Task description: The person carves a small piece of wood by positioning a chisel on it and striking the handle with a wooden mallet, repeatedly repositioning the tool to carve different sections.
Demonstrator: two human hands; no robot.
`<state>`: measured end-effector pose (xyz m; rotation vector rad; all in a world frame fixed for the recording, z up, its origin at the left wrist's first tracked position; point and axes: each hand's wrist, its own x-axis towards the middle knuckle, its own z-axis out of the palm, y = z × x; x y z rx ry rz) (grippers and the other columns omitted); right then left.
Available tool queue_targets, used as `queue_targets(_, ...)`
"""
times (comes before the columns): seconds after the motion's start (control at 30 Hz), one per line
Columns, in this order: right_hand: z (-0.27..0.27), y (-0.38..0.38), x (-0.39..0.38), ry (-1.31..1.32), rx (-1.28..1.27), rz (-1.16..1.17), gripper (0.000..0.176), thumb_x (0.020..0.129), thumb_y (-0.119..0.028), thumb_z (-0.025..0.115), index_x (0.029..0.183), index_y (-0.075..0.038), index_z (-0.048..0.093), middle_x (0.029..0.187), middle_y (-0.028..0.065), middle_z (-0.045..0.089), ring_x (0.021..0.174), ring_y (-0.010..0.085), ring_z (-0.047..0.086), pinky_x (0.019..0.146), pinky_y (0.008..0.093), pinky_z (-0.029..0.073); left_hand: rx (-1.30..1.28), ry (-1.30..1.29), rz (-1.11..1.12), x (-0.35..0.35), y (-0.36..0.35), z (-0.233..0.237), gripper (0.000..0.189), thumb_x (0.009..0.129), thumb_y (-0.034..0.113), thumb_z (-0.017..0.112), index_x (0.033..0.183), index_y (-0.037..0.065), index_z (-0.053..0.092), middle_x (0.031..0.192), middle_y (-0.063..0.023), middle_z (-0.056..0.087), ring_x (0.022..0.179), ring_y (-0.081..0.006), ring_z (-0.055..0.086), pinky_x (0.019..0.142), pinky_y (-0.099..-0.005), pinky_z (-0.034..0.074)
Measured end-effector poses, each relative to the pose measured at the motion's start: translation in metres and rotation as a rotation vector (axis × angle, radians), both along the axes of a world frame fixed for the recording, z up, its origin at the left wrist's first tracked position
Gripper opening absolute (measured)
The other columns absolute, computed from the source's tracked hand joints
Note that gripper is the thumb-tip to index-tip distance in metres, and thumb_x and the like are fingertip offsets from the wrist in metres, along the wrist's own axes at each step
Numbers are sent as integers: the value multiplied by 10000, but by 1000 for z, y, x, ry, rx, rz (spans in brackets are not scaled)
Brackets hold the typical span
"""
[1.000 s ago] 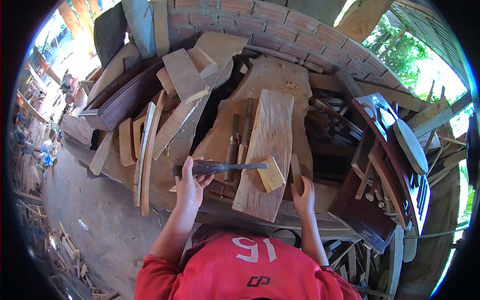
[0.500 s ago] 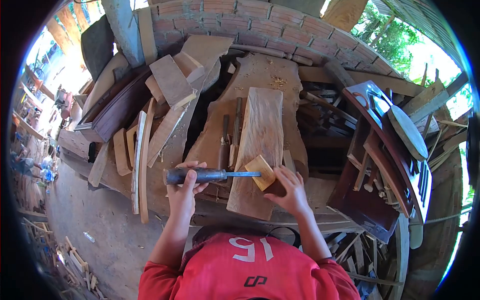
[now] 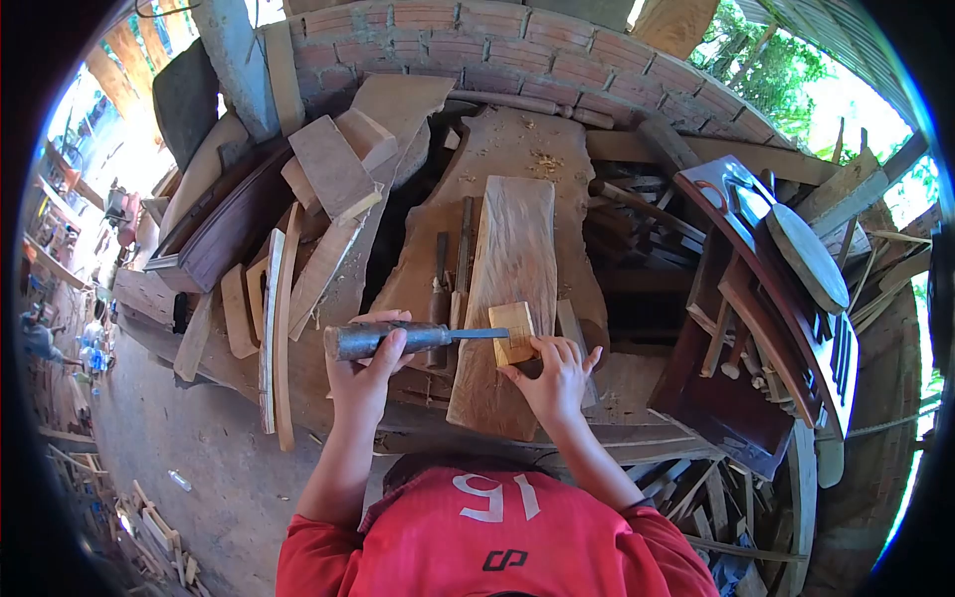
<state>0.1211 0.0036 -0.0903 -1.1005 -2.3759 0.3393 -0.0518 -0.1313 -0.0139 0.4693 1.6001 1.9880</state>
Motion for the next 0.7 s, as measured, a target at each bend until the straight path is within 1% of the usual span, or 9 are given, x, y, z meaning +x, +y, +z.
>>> queue_targets(0.2, -4, -1, -1, -19, -27, -24, 497, 576, -402, 749, 936, -106, 574, 985, 12, 555, 1019, 204, 485, 962, 639, 118, -34, 162, -50, -6, 10, 7, 247, 805, 133, 610, 1004, 7, 533, 956, -142, 607, 790, -163, 607, 630, -258, 527)
queue_targets(0.27, -5, 0, 0, -20, -20, -20, 491, 586, -405, 743, 937, -115, 560, 991, 5, 546, 1020, 200, 478, 954, 648, 115, -40, 249, -98, -9, 13, 11, 218, 780, 74, 640, 966, -12, 564, 917, -107, 615, 809, -132, 593, 680, -228, 489)
queue_targets(0.4, -5, -1, 0, -19, -18, -20, 495, 590, -410, 739, 939, -109, 560, 996, 11, 544, 1024, 205, 476, 956, 648, 113, -63, 315, -156, -11, 23, 19, 242, 782, 56, 630, 990, -14, 527, 897, -113, 617, 791, -129, 592, 694, -236, 474)
queue_targets(0.47, -6, -1, 0, -21, -19, -24, 498, 591, -411, 738, 941, -107, 559, 1000, 14, 543, 1028, 208, 475, 956, 650, 110, 63, 286, -151, -10, 32, 23, 231, 796, 28, 596, 994, 10, 478, 919, -124, 610, 833, -135, 585, 741, -247, 468)
queue_targets(0.5, -7, -1, 0, -24, -20, -23, 501, 593, -411, 736, 945, -103, 558, 1006, 17, 542, 1032, 211, 473, 954, 653, 108, 64, 288, -153, -10, 36, 23, 231, 796, 28, 596, 994, 10, 478, 919, -124, 610, 833, -135, 585, 741, -247, 468)
queue_targets(0.57, -7, -1, 1, -24, -20, -23, 504, 594, -411, 735, 948, -100, 557, 1012, 19, 541, 1037, 215, 472, 952, 656, 106, 258, 139, -190, -9, 45, 18, 208, 820, 35, 566, 985, 42, 441, 951, -144, 596, 887, -190, 581, 817, -308, 449)
queue_targets(0.6, -7, -1, 1, -26, -31, -22, 509, 596, -413, 733, 953, -97, 556, 1017, 21, 540, 1041, 216, 470, 951, 658, 106, 258, 141, -191, -9, 49, 18, 208, 820, 35, 566, 985, 42, 441, 951, -144, 596, 887, -190, 581, 817, -308, 449)
queue_targets(0.67, -6, -1, 1, -27, -43, -23, 514, 597, -415, 732, 958, -95, 555, 1022, 22, 539, 1046, 218, 469, 950, 659, 106, 448, -41, -229, -7, 57, 18, 153, 830, 70, 565, 938, 61, 457, 995, -161, 579, 951, -253, 560, 882, -387, 410)
queue_targets(0.7, -6, -2, 1, -27, -40, -23, 515, 597, -416, 731, 959, -95, 555, 1023, 22, 538, 1046, 217, 469, 950, 658, 109, 448, -42, -232, -6, 62, 15, 153, 830, 70, 565, 938, 61, 457, 995, -161, 579, 951, -253, 560, 882, -387, 410)
